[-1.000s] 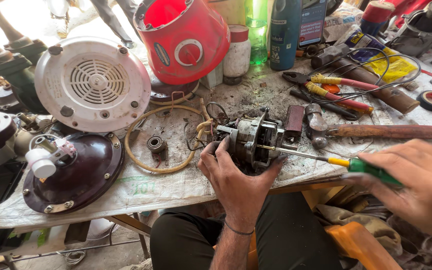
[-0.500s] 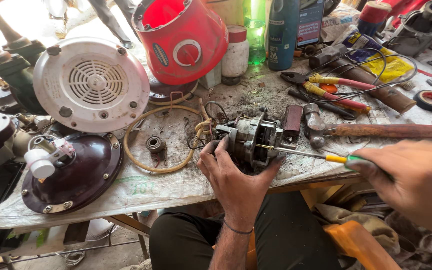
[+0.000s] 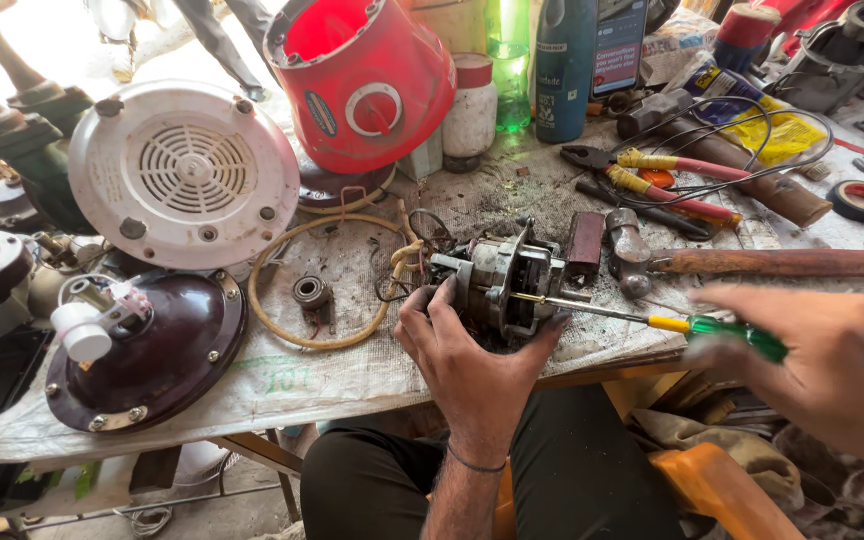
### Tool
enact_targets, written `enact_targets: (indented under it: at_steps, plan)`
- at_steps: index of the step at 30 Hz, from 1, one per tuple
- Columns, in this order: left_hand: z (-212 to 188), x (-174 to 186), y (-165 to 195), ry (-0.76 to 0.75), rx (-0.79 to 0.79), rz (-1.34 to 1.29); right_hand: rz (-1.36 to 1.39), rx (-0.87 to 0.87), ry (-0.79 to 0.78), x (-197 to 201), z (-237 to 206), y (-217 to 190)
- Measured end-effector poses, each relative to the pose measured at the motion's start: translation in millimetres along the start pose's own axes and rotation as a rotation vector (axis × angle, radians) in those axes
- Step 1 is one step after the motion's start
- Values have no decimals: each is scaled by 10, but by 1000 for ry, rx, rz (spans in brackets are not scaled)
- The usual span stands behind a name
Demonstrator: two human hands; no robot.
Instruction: The person uses a screwdriver to adjust internal components of a small motor or fan assembly, then uses pliers to manipulate wires and parts. The person rotates the device to access different sides and continues adjusting components throughout the clip.
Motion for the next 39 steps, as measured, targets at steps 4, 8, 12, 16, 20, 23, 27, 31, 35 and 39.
enact_targets:
  at_steps: [4,8,12,16,20,23,27,31,35,39]
  plan:
    - [7,-18,-11,-4,-20,30,139,118,62,-7,-69,94]
    - [2,-21,-10,-19,-1,16,-24,281,223,20,-131,80]
    - [5,3,0,-10,6,12,40,52,25,-66,-48,62]
    - [11,8,9,5,-7,21,173,142,95,11,-28,0]
    - [6,-6,14,4,-13,24,-56,310,193,78,-44,-36]
    - [4,-5,8,-5,4,14,-15,150,65,18,-12,-8]
    - [2,-10,1,1,1,28,169,57,43,-14,-1,7]
    - [-12,-34,-18,-5,-1,14,30,278,193,39,-52,-7]
    - [-19,-41,-29,-14,-3,19,-16,165,37,-41,-71,47]
    - [-11,-32,-23,-22,14,15,105,26,22,-110,-89,93]
Point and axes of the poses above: each hand's wrist, its own z-axis towards the middle knuckle, its own x-axis out of the back of the hand, y = z × x, the point moved 2 cm from there along z, towards the middle knuckle, and after that the axes turned 14 degrees about y, right-handed, at the moved point
